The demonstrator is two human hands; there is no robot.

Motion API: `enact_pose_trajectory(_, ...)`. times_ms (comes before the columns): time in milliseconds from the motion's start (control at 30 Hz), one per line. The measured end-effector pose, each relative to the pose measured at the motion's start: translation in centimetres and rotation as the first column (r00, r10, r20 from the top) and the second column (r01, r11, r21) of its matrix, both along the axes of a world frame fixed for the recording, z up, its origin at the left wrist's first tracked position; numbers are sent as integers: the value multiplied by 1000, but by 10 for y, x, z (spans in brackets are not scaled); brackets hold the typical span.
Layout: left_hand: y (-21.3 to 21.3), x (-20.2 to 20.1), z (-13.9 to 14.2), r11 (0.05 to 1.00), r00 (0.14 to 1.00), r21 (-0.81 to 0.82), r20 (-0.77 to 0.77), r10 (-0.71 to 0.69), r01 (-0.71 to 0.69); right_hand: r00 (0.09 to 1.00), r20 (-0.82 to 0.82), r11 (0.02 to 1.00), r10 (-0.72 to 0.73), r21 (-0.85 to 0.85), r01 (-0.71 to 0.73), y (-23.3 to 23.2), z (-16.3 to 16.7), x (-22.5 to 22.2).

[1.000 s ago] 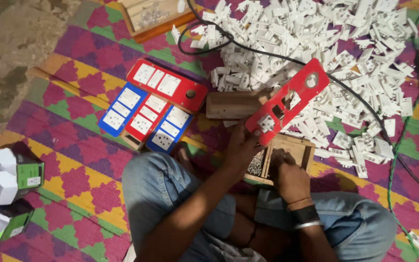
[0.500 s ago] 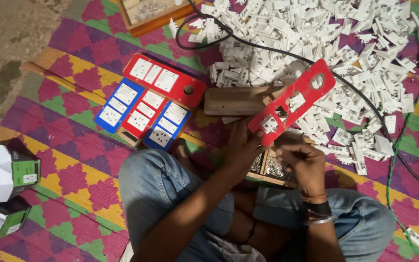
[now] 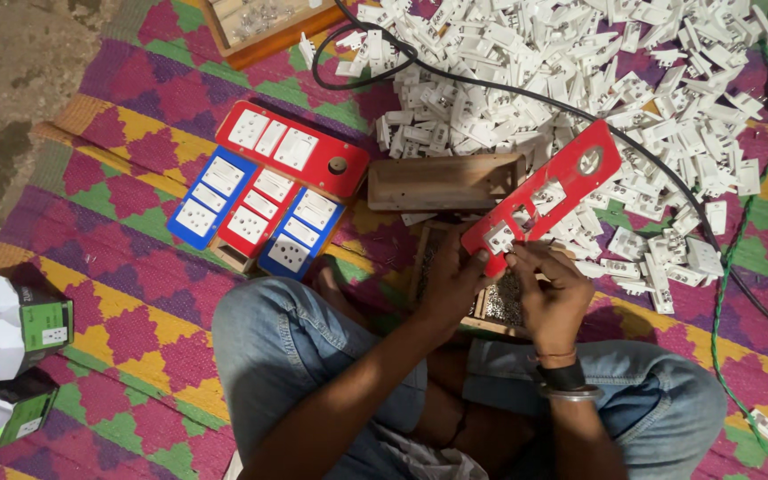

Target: The person sits on a mat and assembles white electrical socket modules into red plastic frames using a screwdriver. They pick up modules from a pile, insert them into the frame, and tighten screws to secure them.

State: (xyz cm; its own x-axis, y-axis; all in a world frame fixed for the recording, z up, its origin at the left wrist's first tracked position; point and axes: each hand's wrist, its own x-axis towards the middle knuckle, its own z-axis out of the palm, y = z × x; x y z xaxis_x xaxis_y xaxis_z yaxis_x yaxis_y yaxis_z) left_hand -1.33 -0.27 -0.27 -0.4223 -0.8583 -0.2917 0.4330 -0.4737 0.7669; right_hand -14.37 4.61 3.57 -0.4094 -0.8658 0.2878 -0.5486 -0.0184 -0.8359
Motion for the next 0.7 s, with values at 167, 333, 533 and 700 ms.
enact_pose_trajectory(167, 0, 0, 3, 1000, 998, 10, 61, 7, -7, 991, -79, 988, -108, 103, 116, -1, 12, 10)
enact_pose_trajectory(333, 0, 2, 7, 998, 998, 69, 56, 3, -7, 980, -192, 998, -55, -40, 49, -2, 17, 13)
enact_pose_trajectory(533, 0, 4, 10, 999, 999, 29, 41, 13, -14, 982, -187, 1000, -29, -6, 29, -3, 16, 10)
enact_pose_trajectory(700, -1, 4, 14, 995, 1000, 100, 24, 4, -6, 991, -130, 1000, -28, 1, 29, -6, 12, 3)
